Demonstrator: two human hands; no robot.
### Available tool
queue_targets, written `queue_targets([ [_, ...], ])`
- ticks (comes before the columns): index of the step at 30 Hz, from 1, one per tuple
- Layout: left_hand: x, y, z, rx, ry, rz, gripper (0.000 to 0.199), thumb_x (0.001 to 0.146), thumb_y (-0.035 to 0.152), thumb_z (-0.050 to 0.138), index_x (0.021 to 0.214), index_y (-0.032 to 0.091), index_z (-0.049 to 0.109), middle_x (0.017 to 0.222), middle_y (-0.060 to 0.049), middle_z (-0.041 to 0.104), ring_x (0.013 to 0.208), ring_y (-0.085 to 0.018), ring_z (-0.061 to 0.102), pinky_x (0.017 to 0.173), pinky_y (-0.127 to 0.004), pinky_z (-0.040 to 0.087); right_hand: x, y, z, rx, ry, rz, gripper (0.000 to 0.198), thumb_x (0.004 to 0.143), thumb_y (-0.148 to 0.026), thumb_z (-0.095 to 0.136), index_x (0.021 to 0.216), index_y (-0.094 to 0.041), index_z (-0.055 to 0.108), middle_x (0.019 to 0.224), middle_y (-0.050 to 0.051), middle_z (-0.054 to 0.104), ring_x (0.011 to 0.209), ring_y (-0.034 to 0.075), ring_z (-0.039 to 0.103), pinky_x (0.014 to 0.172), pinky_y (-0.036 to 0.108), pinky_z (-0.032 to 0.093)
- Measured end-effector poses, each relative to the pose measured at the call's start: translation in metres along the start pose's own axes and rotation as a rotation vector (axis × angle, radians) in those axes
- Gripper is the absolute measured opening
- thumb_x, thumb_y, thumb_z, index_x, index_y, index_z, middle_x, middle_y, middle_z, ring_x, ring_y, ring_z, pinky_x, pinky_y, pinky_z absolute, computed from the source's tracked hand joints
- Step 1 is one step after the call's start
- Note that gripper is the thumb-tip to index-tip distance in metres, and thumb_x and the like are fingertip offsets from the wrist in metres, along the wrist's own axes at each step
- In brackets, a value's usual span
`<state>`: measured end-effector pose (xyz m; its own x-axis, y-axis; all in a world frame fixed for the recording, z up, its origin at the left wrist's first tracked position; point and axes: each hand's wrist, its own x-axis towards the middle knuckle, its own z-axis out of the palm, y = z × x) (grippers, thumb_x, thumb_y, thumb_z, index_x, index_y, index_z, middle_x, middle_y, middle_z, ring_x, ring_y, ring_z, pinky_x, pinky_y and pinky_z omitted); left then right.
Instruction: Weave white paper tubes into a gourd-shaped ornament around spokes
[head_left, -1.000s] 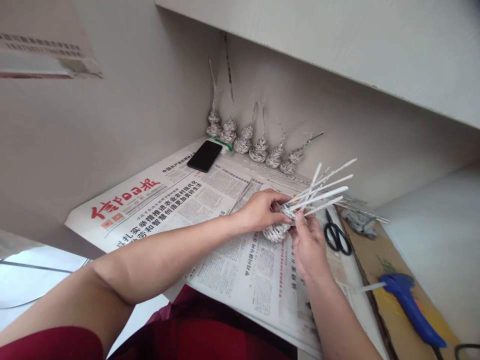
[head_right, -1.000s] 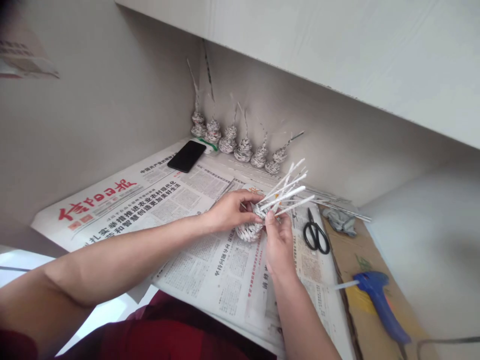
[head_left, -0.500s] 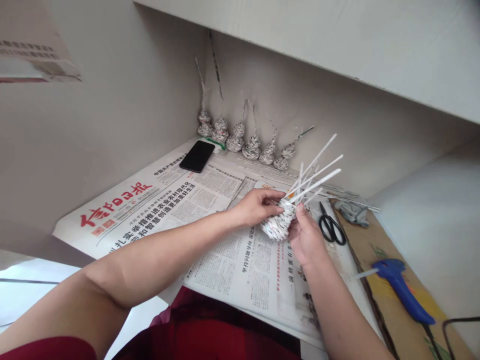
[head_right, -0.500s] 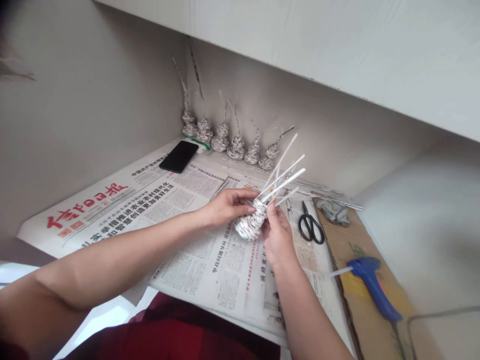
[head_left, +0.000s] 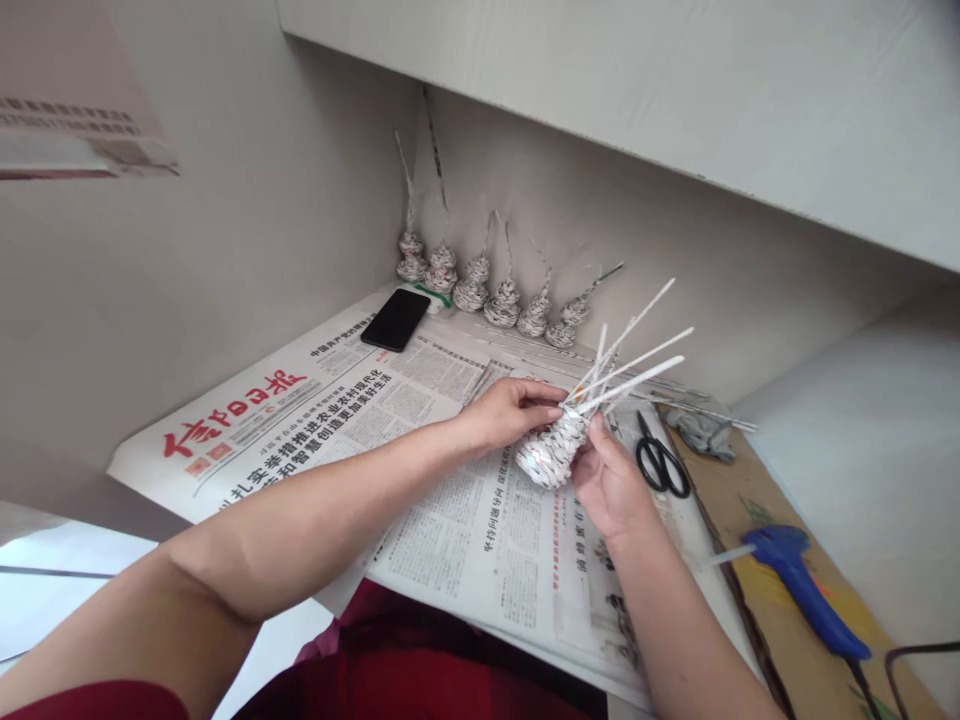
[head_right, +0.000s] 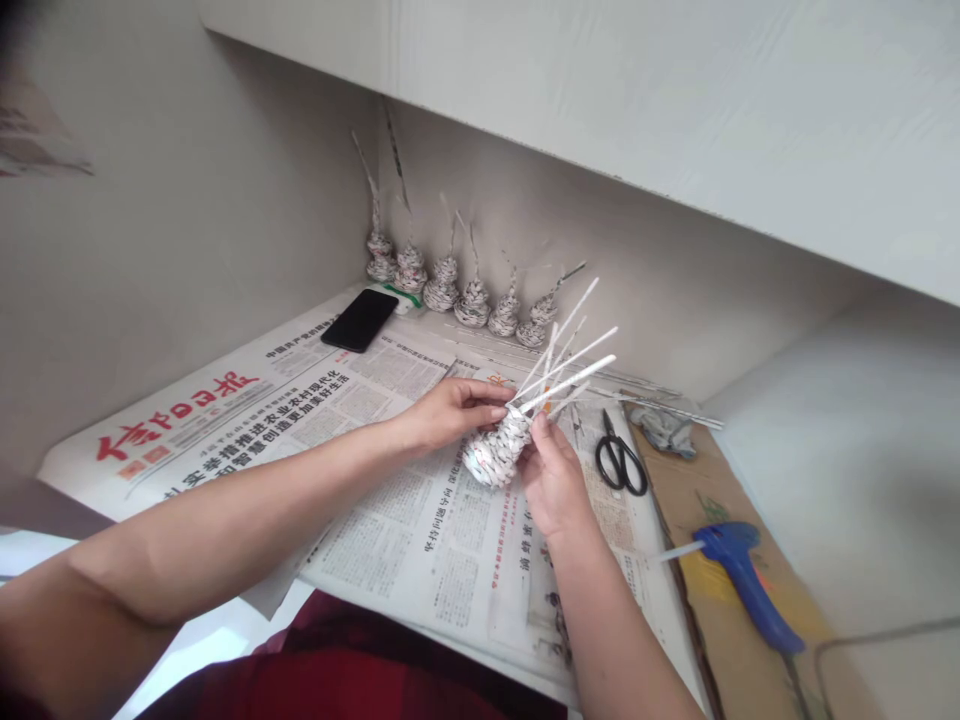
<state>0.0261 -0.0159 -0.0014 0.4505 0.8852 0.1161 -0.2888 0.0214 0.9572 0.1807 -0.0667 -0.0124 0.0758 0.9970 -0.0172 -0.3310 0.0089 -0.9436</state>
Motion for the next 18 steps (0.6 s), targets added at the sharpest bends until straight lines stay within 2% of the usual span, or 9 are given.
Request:
queue_targets([
  [5,-0.005,0.004,0.0,0.231,-0.063,0.154,0.041,0.078,0.028,0.069,0.116,0.011,0.067,0.117,-0.012,0.069,0.105,-0.023,0.065,0.095,-0.035,0.049,-0.003,0.003,0.004,-0.07,0.1,-0.175,0.032,0.077,-0.043,0.072,0.101,-0.023,0.063,0.105,0.004,0.07,0.105,0.025,0.063,0.094,0.045,0.047],
  [10,-0.007,0.004,0.003,0.305,-0.098,0.282,0.04,0.082,0.029,0.066,0.119,0.016,0.066,0.125,-0.009,0.065,0.118,-0.023,0.059,0.105,-0.034,0.042,-0.006,0.006,0.008,-0.152,0.127,-0.315,0.034,0.079,-0.035,0.071,0.109,-0.026,0.057,0.117,0.003,0.067,0.115,0.021,0.059,0.105,0.042,0.04],
  [14,-0.007,0.0,0.004,0.307,-0.083,0.248,0.039,0.084,0.029,0.063,0.119,0.014,0.065,0.123,-0.011,0.066,0.115,-0.025,0.06,0.104,-0.037,0.043,-0.007,0.009,0.008,-0.219,0.125,-0.351,0.04,0.078,-0.035,0.072,0.113,-0.025,0.055,0.117,0.005,0.068,0.112,0.021,0.061,0.102,0.041,0.043],
  [18,-0.006,0.0,0.004,0.299,-0.087,0.217,0.043,0.084,0.03,0.063,0.123,0.013,0.062,0.125,-0.012,0.064,0.116,-0.025,0.059,0.103,-0.037,0.043,-0.005,0.014,0.007,-0.177,0.125,-0.326,0.045,0.077,-0.037,0.072,0.117,-0.026,0.052,0.12,0.006,0.067,0.113,0.021,0.061,0.1,0.041,0.045],
])
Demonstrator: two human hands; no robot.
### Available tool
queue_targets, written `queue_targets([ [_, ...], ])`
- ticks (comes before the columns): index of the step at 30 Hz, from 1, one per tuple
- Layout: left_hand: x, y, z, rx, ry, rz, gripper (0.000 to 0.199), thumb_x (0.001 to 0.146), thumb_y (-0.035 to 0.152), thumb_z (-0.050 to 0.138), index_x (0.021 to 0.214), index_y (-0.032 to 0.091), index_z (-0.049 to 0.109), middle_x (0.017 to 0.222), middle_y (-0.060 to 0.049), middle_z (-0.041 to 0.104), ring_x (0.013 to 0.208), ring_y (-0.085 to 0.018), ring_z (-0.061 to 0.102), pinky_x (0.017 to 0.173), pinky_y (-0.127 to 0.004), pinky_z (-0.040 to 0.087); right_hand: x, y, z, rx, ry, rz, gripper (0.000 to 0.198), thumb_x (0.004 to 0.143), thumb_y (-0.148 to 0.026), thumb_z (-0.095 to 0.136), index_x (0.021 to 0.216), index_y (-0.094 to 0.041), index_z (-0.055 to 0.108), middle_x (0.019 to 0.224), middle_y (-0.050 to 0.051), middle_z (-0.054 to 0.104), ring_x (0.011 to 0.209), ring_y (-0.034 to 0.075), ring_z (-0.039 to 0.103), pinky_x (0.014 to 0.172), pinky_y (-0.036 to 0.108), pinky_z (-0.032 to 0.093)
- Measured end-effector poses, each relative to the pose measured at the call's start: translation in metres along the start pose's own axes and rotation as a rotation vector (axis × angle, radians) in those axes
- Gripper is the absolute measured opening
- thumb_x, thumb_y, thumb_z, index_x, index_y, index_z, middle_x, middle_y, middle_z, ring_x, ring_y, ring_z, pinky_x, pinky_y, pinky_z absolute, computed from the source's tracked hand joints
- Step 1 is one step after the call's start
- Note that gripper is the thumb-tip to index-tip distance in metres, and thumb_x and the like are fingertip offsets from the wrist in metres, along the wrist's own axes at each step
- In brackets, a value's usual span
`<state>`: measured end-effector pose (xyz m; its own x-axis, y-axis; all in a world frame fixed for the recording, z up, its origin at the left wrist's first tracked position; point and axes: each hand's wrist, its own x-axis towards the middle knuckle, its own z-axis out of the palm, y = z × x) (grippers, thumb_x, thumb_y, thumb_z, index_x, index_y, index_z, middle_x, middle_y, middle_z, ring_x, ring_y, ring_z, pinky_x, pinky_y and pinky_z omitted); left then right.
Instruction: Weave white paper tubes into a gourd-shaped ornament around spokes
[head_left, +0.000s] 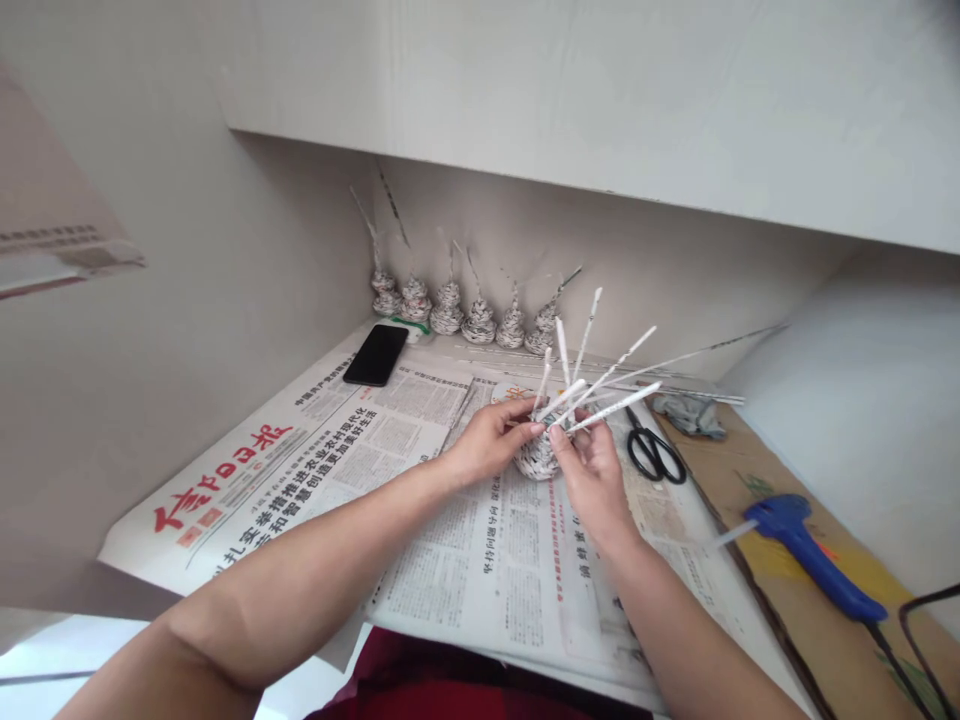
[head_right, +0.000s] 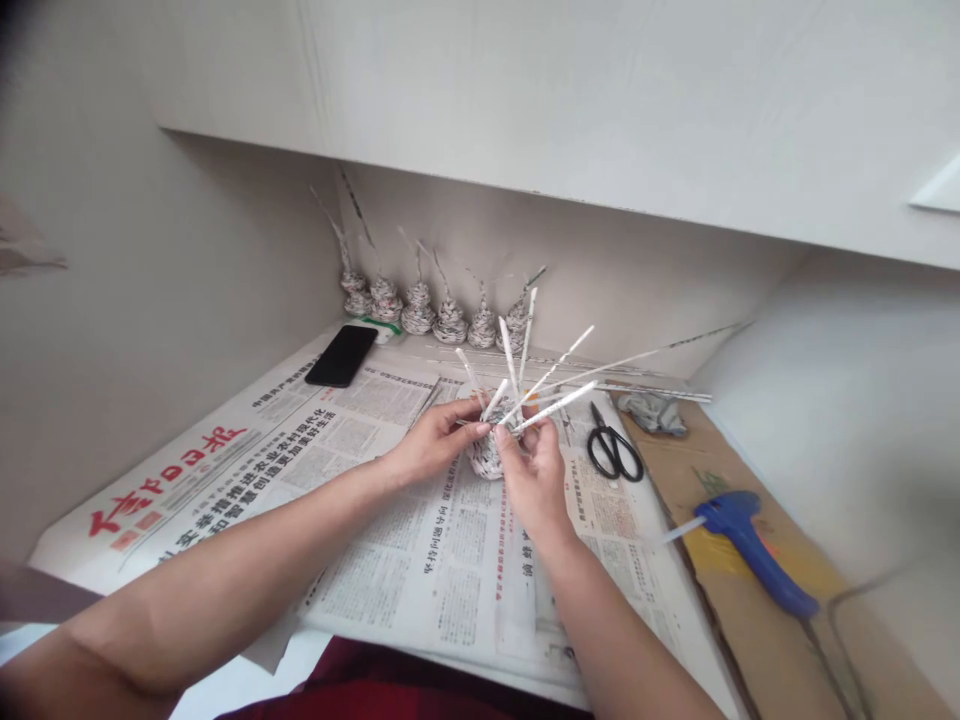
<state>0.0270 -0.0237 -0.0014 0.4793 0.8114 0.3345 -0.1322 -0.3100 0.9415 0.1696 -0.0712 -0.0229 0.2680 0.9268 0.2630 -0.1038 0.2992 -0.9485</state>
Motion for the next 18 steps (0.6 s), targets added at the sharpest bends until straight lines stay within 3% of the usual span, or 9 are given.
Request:
queue_targets([
  [3,-0.0003,0.0008,-0.0005,0.037,0.003,-0.011,0.044,0.083,0.03,0.063,0.123,0.012,0.061,0.122,-0.013,0.066,0.111,-0.024,0.062,0.1,-0.036,0.045,-0.0009,0.0013,0.0005,-0.058,0.023,0.001,0.043,0.08,-0.041,0.068,0.117,-0.025,0.053,0.124,0.007,0.064,0.116,0.022,0.059,0.101,0.042,0.044],
  [6,-0.0015,0.0021,0.0,0.099,0.004,-0.02,0.044,0.085,0.032,0.061,0.124,0.011,0.06,0.123,-0.014,0.064,0.109,-0.024,0.061,0.1,-0.036,0.045,-0.004,-0.0002,-0.0001,-0.259,0.006,-0.013,0.039,0.085,-0.046,0.061,0.117,-0.024,0.056,0.121,0.008,0.065,0.113,0.024,0.059,0.098,0.043,0.043],
  [13,-0.0048,0.0014,0.0001,0.305,-0.064,0.097,0.046,0.091,0.035,0.051,0.133,0.017,0.054,0.14,-0.013,0.052,0.13,-0.025,0.047,0.112,-0.04,0.033,-0.0083,-0.0047,-0.002,-0.545,0.026,-0.1,0.037,0.088,-0.05,0.053,0.113,-0.023,0.058,0.114,0.01,0.065,0.111,0.031,0.057,0.096,0.049,0.039],
  [18,-0.0059,0.0044,-0.0016,0.472,-0.105,0.113,0.043,0.095,0.034,0.043,0.134,0.019,0.054,0.142,-0.01,0.05,0.132,-0.024,0.046,0.114,-0.041,0.031,-0.0087,-0.0054,-0.0011,-0.778,-0.039,-0.196,0.036,0.093,-0.045,0.042,0.117,-0.02,0.054,0.108,0.014,0.064,0.102,0.033,0.058,0.09,0.051,0.04],
])
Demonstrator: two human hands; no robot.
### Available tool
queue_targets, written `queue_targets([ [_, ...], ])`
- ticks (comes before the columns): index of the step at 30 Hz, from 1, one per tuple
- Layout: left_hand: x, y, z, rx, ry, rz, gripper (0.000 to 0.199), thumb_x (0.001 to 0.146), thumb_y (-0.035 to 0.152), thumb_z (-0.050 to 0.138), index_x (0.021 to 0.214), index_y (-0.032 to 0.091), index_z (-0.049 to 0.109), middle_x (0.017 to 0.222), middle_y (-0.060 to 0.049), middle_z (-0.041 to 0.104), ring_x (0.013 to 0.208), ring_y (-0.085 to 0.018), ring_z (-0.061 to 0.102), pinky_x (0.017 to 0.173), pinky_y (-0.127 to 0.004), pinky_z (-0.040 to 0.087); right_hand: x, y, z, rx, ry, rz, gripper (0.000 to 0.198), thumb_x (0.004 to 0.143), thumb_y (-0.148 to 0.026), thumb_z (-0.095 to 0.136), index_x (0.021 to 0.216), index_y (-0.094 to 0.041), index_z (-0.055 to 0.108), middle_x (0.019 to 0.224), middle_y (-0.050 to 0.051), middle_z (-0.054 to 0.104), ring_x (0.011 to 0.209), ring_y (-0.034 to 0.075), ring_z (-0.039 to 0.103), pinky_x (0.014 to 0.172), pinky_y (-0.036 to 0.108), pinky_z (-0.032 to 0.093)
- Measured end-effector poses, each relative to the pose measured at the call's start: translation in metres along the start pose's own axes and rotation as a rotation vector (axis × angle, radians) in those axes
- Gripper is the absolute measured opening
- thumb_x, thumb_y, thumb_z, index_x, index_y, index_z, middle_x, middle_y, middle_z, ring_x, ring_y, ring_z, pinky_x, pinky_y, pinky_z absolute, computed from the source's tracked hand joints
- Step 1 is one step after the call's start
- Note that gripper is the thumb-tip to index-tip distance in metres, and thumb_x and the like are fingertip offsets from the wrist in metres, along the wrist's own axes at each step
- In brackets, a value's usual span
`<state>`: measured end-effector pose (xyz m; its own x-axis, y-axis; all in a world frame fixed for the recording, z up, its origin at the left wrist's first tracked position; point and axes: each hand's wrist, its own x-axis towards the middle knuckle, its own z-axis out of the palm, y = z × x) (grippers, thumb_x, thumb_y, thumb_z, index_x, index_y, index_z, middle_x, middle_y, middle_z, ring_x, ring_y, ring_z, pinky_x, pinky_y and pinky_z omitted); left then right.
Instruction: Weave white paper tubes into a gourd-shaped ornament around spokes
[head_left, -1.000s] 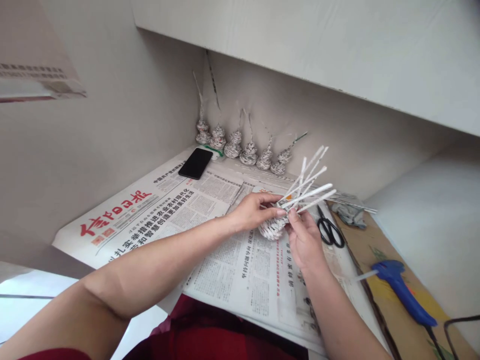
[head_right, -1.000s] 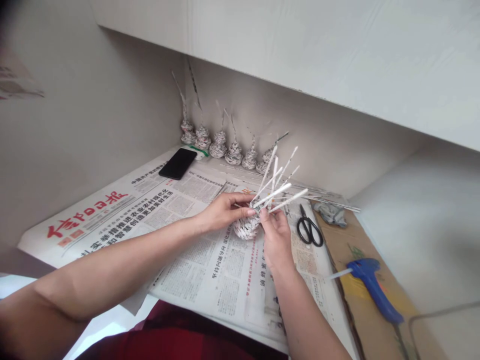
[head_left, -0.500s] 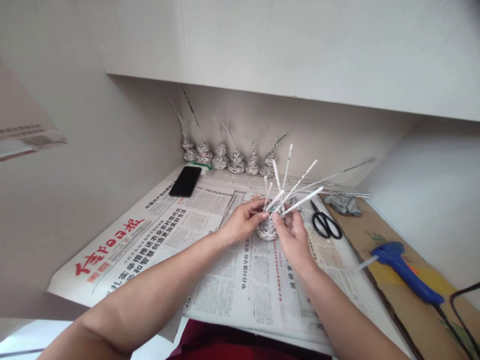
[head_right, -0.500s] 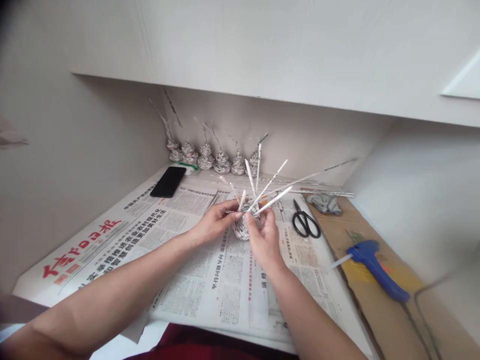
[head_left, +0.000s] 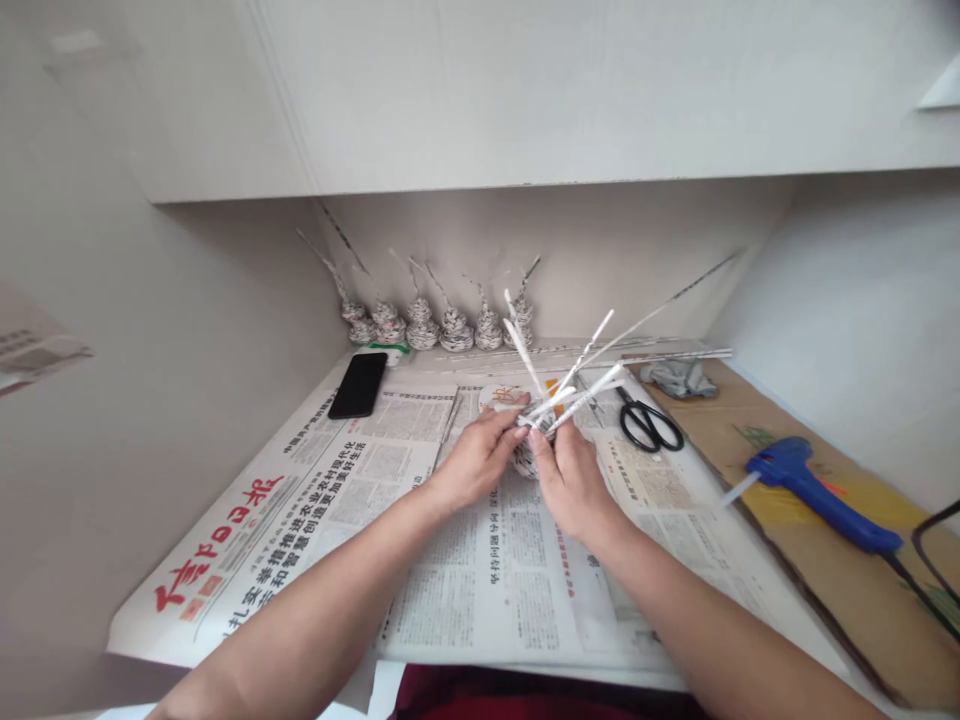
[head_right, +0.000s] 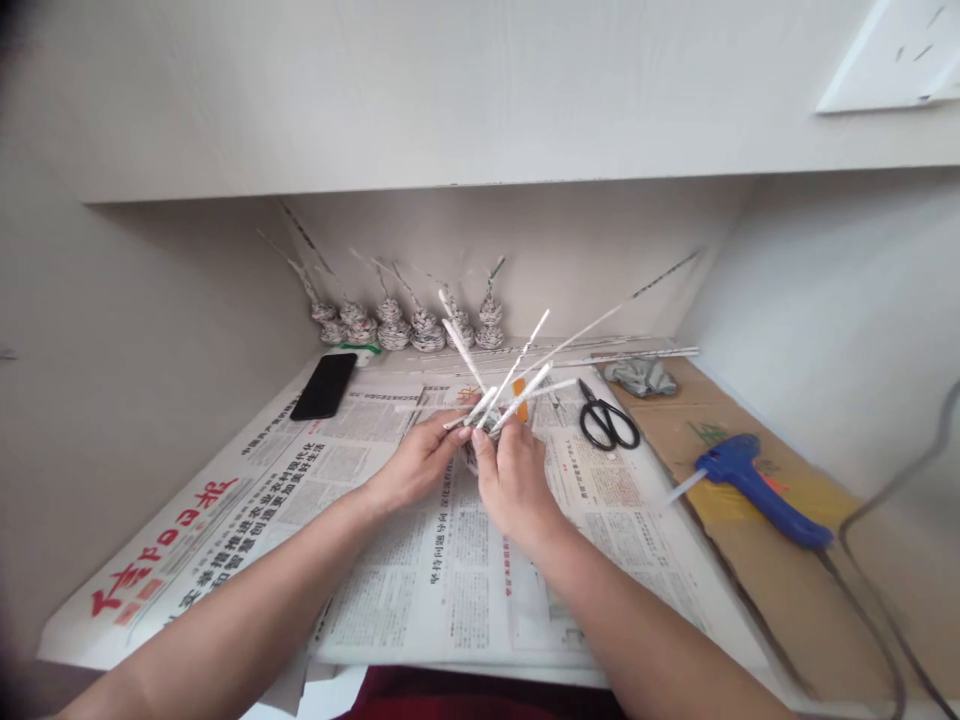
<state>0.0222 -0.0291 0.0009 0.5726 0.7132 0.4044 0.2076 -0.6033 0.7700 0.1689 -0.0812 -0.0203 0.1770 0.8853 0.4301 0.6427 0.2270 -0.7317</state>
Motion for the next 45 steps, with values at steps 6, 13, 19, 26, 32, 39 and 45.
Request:
queue_targets([
  [6,-0.001,0.007,-0.003,0.153,-0.001,0.028,0.044,0.095,0.031,0.041,0.137,0.021,0.051,0.138,-0.009,0.055,0.125,-0.024,0.052,0.11,-0.041,0.036,-0.002,-0.003,0.0,-0.182,0.022,-0.049,0.033,0.092,-0.043,0.043,0.104,-0.017,0.059,0.101,0.018,0.062,0.099,0.036,0.057,0.087,0.052,0.039],
  [13,0.0,0.007,-0.005,0.19,0.03,0.03,0.041,0.094,0.033,0.044,0.13,0.018,0.058,0.129,-0.009,0.062,0.119,-0.023,0.056,0.106,-0.037,0.041,0.007,0.002,-0.011,0.19,-0.048,-0.035,0.028,0.085,-0.043,0.058,0.105,-0.025,0.063,0.099,0.008,0.064,0.101,0.031,0.056,0.093,0.045,0.04],
  [19,0.003,0.007,-0.01,0.072,0.048,0.024,0.031,0.089,0.028,0.054,0.117,0.023,0.068,0.123,-0.006,0.066,0.116,-0.021,0.061,0.103,-0.037,0.045,0.013,-0.001,-0.024,0.037,-0.223,0.024,0.042,0.09,-0.052,0.049,0.118,-0.023,0.059,0.113,0.01,0.063,0.108,0.03,0.056,0.097,0.045,0.04],
  [26,0.002,0.008,-0.012,0.012,0.095,0.007,0.024,0.088,0.03,0.058,0.105,0.025,0.073,0.112,-0.003,0.072,0.102,-0.017,0.067,0.092,-0.031,0.05,0.019,0.001,-0.026,0.102,-0.375,-0.018,0.049,0.094,-0.053,0.04,0.135,-0.026,0.048,0.131,0.006,0.058,0.126,0.026,0.049,0.107,0.043,0.036],
  [32,0.002,0.005,-0.014,0.012,0.076,0.009,0.025,0.088,0.033,0.057,0.108,0.027,0.072,0.108,-0.002,0.073,0.098,-0.017,0.068,0.086,-0.028,0.051,0.021,0.007,-0.024,0.137,-0.395,0.008,0.053,0.093,-0.055,0.042,0.137,-0.027,0.047,0.134,0.006,0.058,0.128,0.027,0.048,0.111,0.045,0.032],
  [39,0.005,0.007,-0.022,0.128,0.013,0.053,0.027,0.09,0.021,0.051,0.106,0.025,0.072,0.108,-0.001,0.073,0.102,-0.016,0.066,0.089,-0.027,0.048,0.019,0.003,-0.023,0.114,-0.377,-0.015,0.054,0.093,-0.055,0.04,0.14,-0.027,0.045,0.137,0.006,0.055,0.131,0.027,0.045,0.113,0.047,0.028],
  [45,0.005,0.008,-0.022,0.216,0.026,0.073,0.025,0.09,0.024,0.051,0.1,0.022,0.074,0.098,-0.004,0.074,0.094,-0.017,0.067,0.085,-0.027,0.048,0.015,-0.003,-0.022,0.03,-0.36,0.007,0.052,0.094,-0.055,0.038,0.133,-0.022,0.049,0.132,0.01,0.058,0.132,0.029,0.044,0.114,0.048,0.027],
])
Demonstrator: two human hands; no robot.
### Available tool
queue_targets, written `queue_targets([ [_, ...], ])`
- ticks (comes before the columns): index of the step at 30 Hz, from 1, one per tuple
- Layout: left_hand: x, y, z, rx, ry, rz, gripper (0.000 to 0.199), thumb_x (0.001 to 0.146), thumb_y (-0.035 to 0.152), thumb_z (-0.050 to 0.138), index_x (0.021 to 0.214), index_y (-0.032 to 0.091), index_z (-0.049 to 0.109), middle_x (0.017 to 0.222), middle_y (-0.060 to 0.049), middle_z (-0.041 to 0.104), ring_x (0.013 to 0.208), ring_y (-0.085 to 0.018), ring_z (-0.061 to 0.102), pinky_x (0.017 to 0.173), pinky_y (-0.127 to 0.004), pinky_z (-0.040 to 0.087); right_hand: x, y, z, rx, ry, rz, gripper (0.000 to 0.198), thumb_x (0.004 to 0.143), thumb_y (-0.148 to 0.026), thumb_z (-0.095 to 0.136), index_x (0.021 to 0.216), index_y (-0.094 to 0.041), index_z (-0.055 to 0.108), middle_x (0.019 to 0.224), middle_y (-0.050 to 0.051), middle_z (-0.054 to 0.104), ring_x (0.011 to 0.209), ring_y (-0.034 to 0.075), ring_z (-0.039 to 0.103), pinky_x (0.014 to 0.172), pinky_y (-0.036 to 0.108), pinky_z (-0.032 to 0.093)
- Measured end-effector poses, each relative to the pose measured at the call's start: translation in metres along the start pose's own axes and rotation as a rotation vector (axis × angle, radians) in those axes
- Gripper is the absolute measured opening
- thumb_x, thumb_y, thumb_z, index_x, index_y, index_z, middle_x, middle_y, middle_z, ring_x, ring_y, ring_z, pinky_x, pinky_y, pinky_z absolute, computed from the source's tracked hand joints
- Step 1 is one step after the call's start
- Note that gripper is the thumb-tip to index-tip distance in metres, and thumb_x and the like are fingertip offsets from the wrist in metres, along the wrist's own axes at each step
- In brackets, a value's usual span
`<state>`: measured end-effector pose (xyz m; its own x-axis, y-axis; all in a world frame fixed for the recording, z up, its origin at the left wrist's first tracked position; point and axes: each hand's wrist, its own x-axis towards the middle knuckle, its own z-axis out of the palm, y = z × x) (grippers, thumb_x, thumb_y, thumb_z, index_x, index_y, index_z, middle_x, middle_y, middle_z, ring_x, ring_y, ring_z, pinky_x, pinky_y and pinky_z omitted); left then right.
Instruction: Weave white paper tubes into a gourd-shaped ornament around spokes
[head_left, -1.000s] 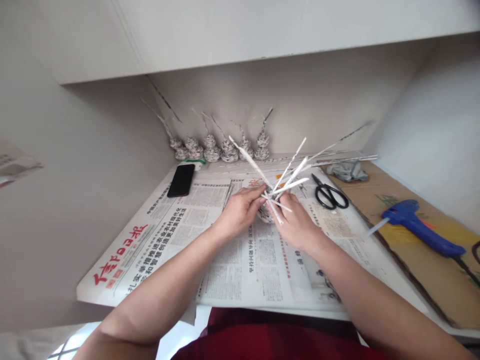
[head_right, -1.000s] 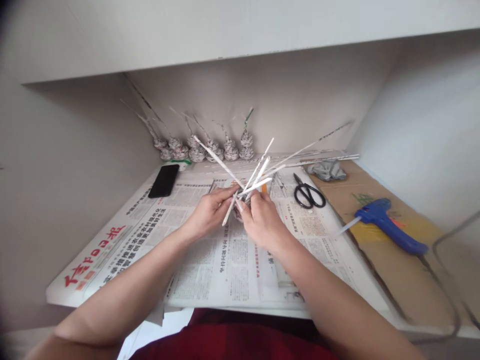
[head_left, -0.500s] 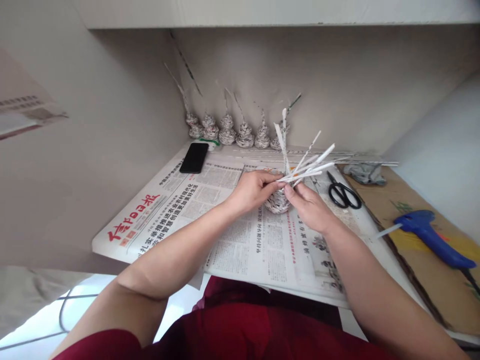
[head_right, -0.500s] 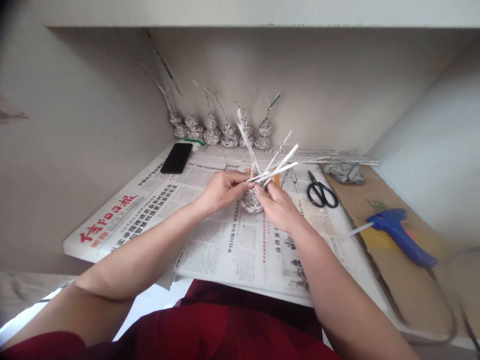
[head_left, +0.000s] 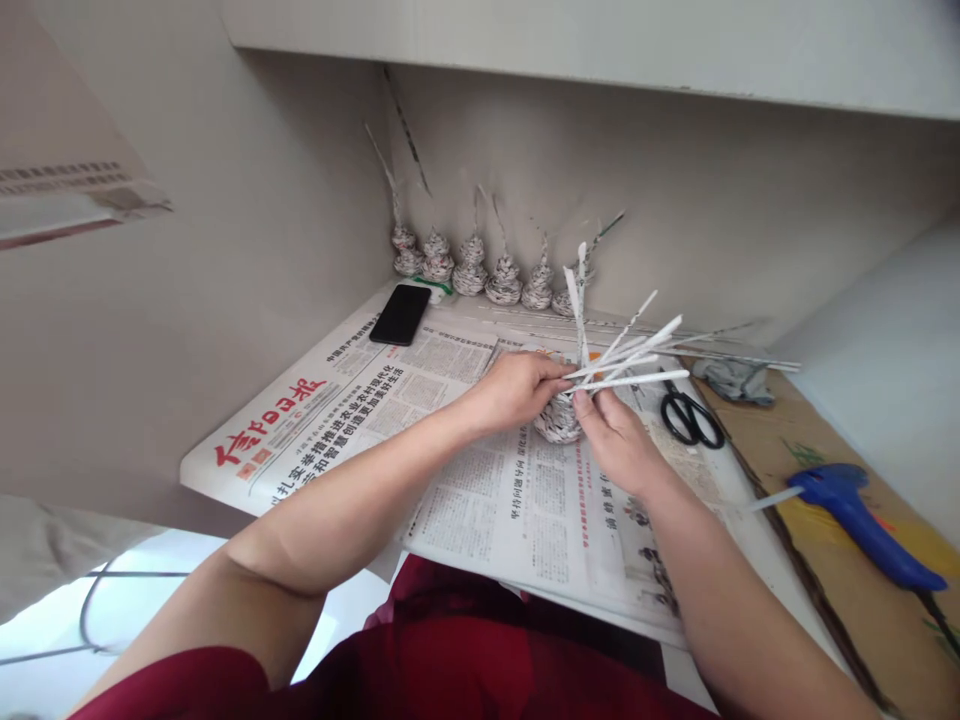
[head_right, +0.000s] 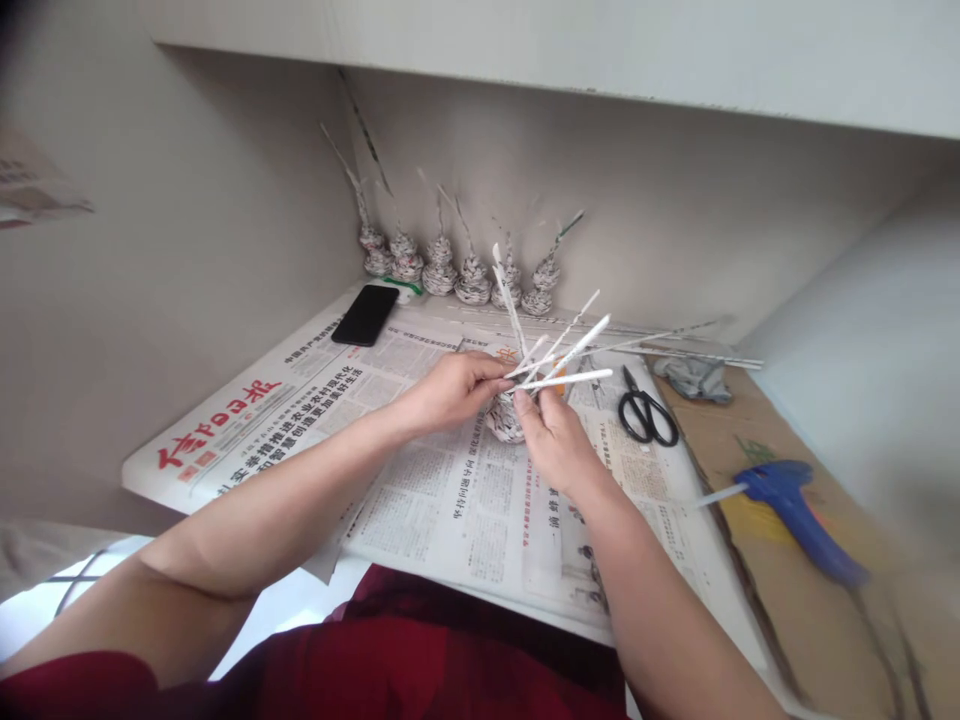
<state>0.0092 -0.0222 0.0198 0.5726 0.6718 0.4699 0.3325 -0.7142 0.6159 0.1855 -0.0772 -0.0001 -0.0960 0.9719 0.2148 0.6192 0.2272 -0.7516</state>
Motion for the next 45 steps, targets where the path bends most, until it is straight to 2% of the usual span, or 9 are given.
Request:
queue_targets([
  [5,-0.002,0.004,0.0,-0.056,-0.006,-0.017,0.029,0.09,0.022,0.049,0.11,0.023,0.07,0.106,-0.003,0.073,0.098,-0.017,0.066,0.088,-0.028,0.049,-0.002,-0.001,0.003,0.074,-0.053,-0.059,0.052,0.091,-0.051,0.048,0.135,-0.023,0.043,0.137,0.01,0.053,0.13,0.026,0.046,0.11,0.045,0.034],
  [11,-0.003,0.005,0.001,-0.062,-0.004,-0.038,0.029,0.091,0.024,0.049,0.112,0.024,0.07,0.112,-0.005,0.071,0.105,-0.019,0.065,0.094,-0.033,0.048,0.0,0.011,0.01,0.052,-0.019,0.051,0.083,0.07,-0.043,0.076,0.138,-0.022,0.034,0.136,0.013,0.053,0.124,0.03,0.052,0.104,0.049,0.04],
  [16,-0.004,0.004,0.006,-0.043,0.003,-0.006,0.031,0.09,0.03,0.053,0.116,0.021,0.067,0.113,-0.009,0.07,0.106,-0.02,0.064,0.096,-0.035,0.048,0.005,0.012,0.015,0.081,0.025,-0.022,0.056,0.079,-0.037,0.067,0.129,-0.023,0.047,0.123,0.009,0.063,0.121,0.028,0.054,0.104,0.048,0.039],
  [19,-0.005,0.004,0.009,-0.002,0.005,0.025,0.045,0.081,0.038,0.066,0.121,0.018,0.064,0.121,-0.013,0.066,0.111,-0.024,0.062,0.099,-0.039,0.047,0.005,0.008,0.016,0.055,0.0,-0.115,0.037,0.082,-0.026,0.06,0.119,-0.025,0.057,0.114,0.006,0.067,0.115,0.027,0.058,0.102,0.046,0.042],
  [24,-0.006,0.004,0.013,0.003,0.025,-0.014,0.049,0.075,0.031,0.072,0.121,0.017,0.064,0.121,-0.013,0.065,0.109,-0.024,0.062,0.093,-0.037,0.05,0.004,0.007,0.016,0.041,-0.001,-0.052,0.045,0.077,-0.022,0.065,0.122,-0.024,0.057,0.112,0.007,0.068,0.109,0.028,0.061,0.097,0.046,0.046],
  [29,-0.005,0.002,0.006,-0.131,-0.03,-0.02,0.042,0.079,0.024,0.066,0.12,0.023,0.065,0.116,-0.008,0.068,0.1,-0.019,0.065,0.083,-0.029,0.053,0.006,0.023,0.003,0.266,-0.205,-0.027,0.043,0.083,-0.031,0.063,0.124,-0.023,0.056,0.123,0.007,0.065,0.11,0.024,0.062,0.097,0.044,0.047],
  [32,-0.004,0.002,0.002,-0.148,-0.052,-0.005,0.039,0.08,0.026,0.066,0.119,0.023,0.066,0.117,-0.008,0.068,0.104,-0.02,0.064,0.084,-0.029,0.052,0.007,0.027,-0.002,0.328,-0.277,-0.022,0.036,0.083,-0.034,0.064,0.117,-0.023,0.061,0.113,0.004,0.069,0.103,0.022,0.064,0.094,0.043,0.049],
  [39,-0.008,0.012,0.007,0.12,-0.044,0.147,0.039,0.081,0.025,0.065,0.119,0.019,0.064,0.12,-0.011,0.065,0.111,-0.024,0.059,0.097,-0.04,0.046,0.007,0.018,0.002,0.232,-0.214,-0.037,0.018,0.083,-0.033,0.063,0.098,-0.022,0.067,0.096,0.003,0.071,0.093,0.023,0.065,0.085,0.038,0.051],
  [45,-0.01,0.015,0.011,0.186,-0.03,0.189,0.041,0.082,0.018,0.06,0.123,0.021,0.06,0.12,-0.01,0.065,0.11,-0.024,0.058,0.098,-0.038,0.045,0.005,0.017,0.007,0.14,-0.101,-0.087,0.025,0.081,-0.019,0.058,0.105,-0.02,0.064,0.091,0.003,0.069,0.09,0.023,0.063,0.08,0.036,0.05],
])
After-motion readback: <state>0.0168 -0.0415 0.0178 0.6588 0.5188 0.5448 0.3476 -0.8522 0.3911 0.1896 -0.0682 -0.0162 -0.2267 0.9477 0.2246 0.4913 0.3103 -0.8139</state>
